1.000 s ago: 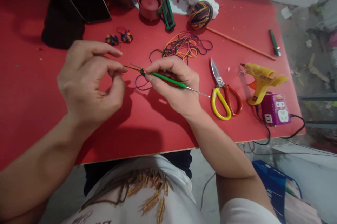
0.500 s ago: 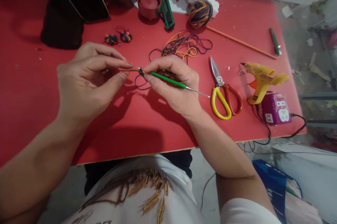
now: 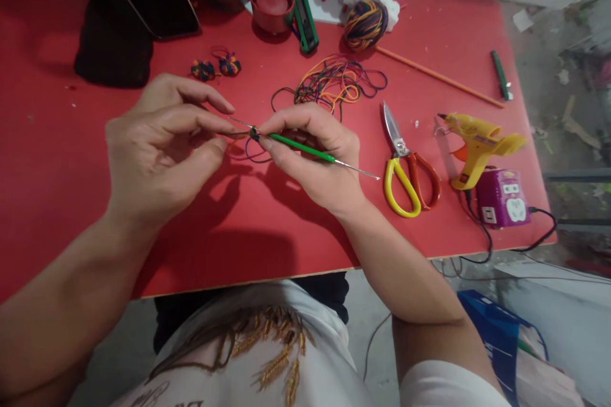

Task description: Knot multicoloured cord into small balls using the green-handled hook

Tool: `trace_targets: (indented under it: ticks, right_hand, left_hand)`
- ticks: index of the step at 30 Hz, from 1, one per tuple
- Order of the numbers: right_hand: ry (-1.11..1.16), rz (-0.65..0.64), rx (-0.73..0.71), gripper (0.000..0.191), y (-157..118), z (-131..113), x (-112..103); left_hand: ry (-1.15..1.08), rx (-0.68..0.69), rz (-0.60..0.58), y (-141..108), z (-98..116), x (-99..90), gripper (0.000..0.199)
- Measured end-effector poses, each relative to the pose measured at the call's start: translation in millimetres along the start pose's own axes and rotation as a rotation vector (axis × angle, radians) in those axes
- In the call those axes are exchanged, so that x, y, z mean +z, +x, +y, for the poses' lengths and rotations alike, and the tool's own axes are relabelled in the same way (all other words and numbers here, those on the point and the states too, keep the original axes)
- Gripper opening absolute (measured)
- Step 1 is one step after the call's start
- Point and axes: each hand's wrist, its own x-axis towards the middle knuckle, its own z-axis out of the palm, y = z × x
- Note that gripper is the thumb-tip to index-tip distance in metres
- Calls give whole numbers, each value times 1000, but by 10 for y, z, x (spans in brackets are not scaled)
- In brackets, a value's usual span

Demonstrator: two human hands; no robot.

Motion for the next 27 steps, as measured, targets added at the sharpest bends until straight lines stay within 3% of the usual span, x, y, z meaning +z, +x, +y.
trace_targets:
  ticks: [4,7,9,14,20,23,27]
  right_hand:
    - [-35,4,13,14,-3,3,-5]
    - [-28,7,4,12,-10,0,-1]
    - [-24,6,3,12,-15,2,1]
    - [1,4,5,13,-12,13,0]
    - [9,20,15,16,-9,17,1]
    - [7,24,1,13,-15,11,4]
    - [18,5,-10,10,-17,5,14]
  left_hand:
    - [0,-71,0,20,-13,17,2]
    - [-144,25,78,57,-83,44,23]
    - [-203,78,114,74,-125,50,23]
    - [-75,218,95,60,-196,23,7]
    - [58,254,114,-1,-168,15,18]
    - [44,186,73,-25,-98,40,25]
    - [-283,-106,44,-38,-23,114,14]
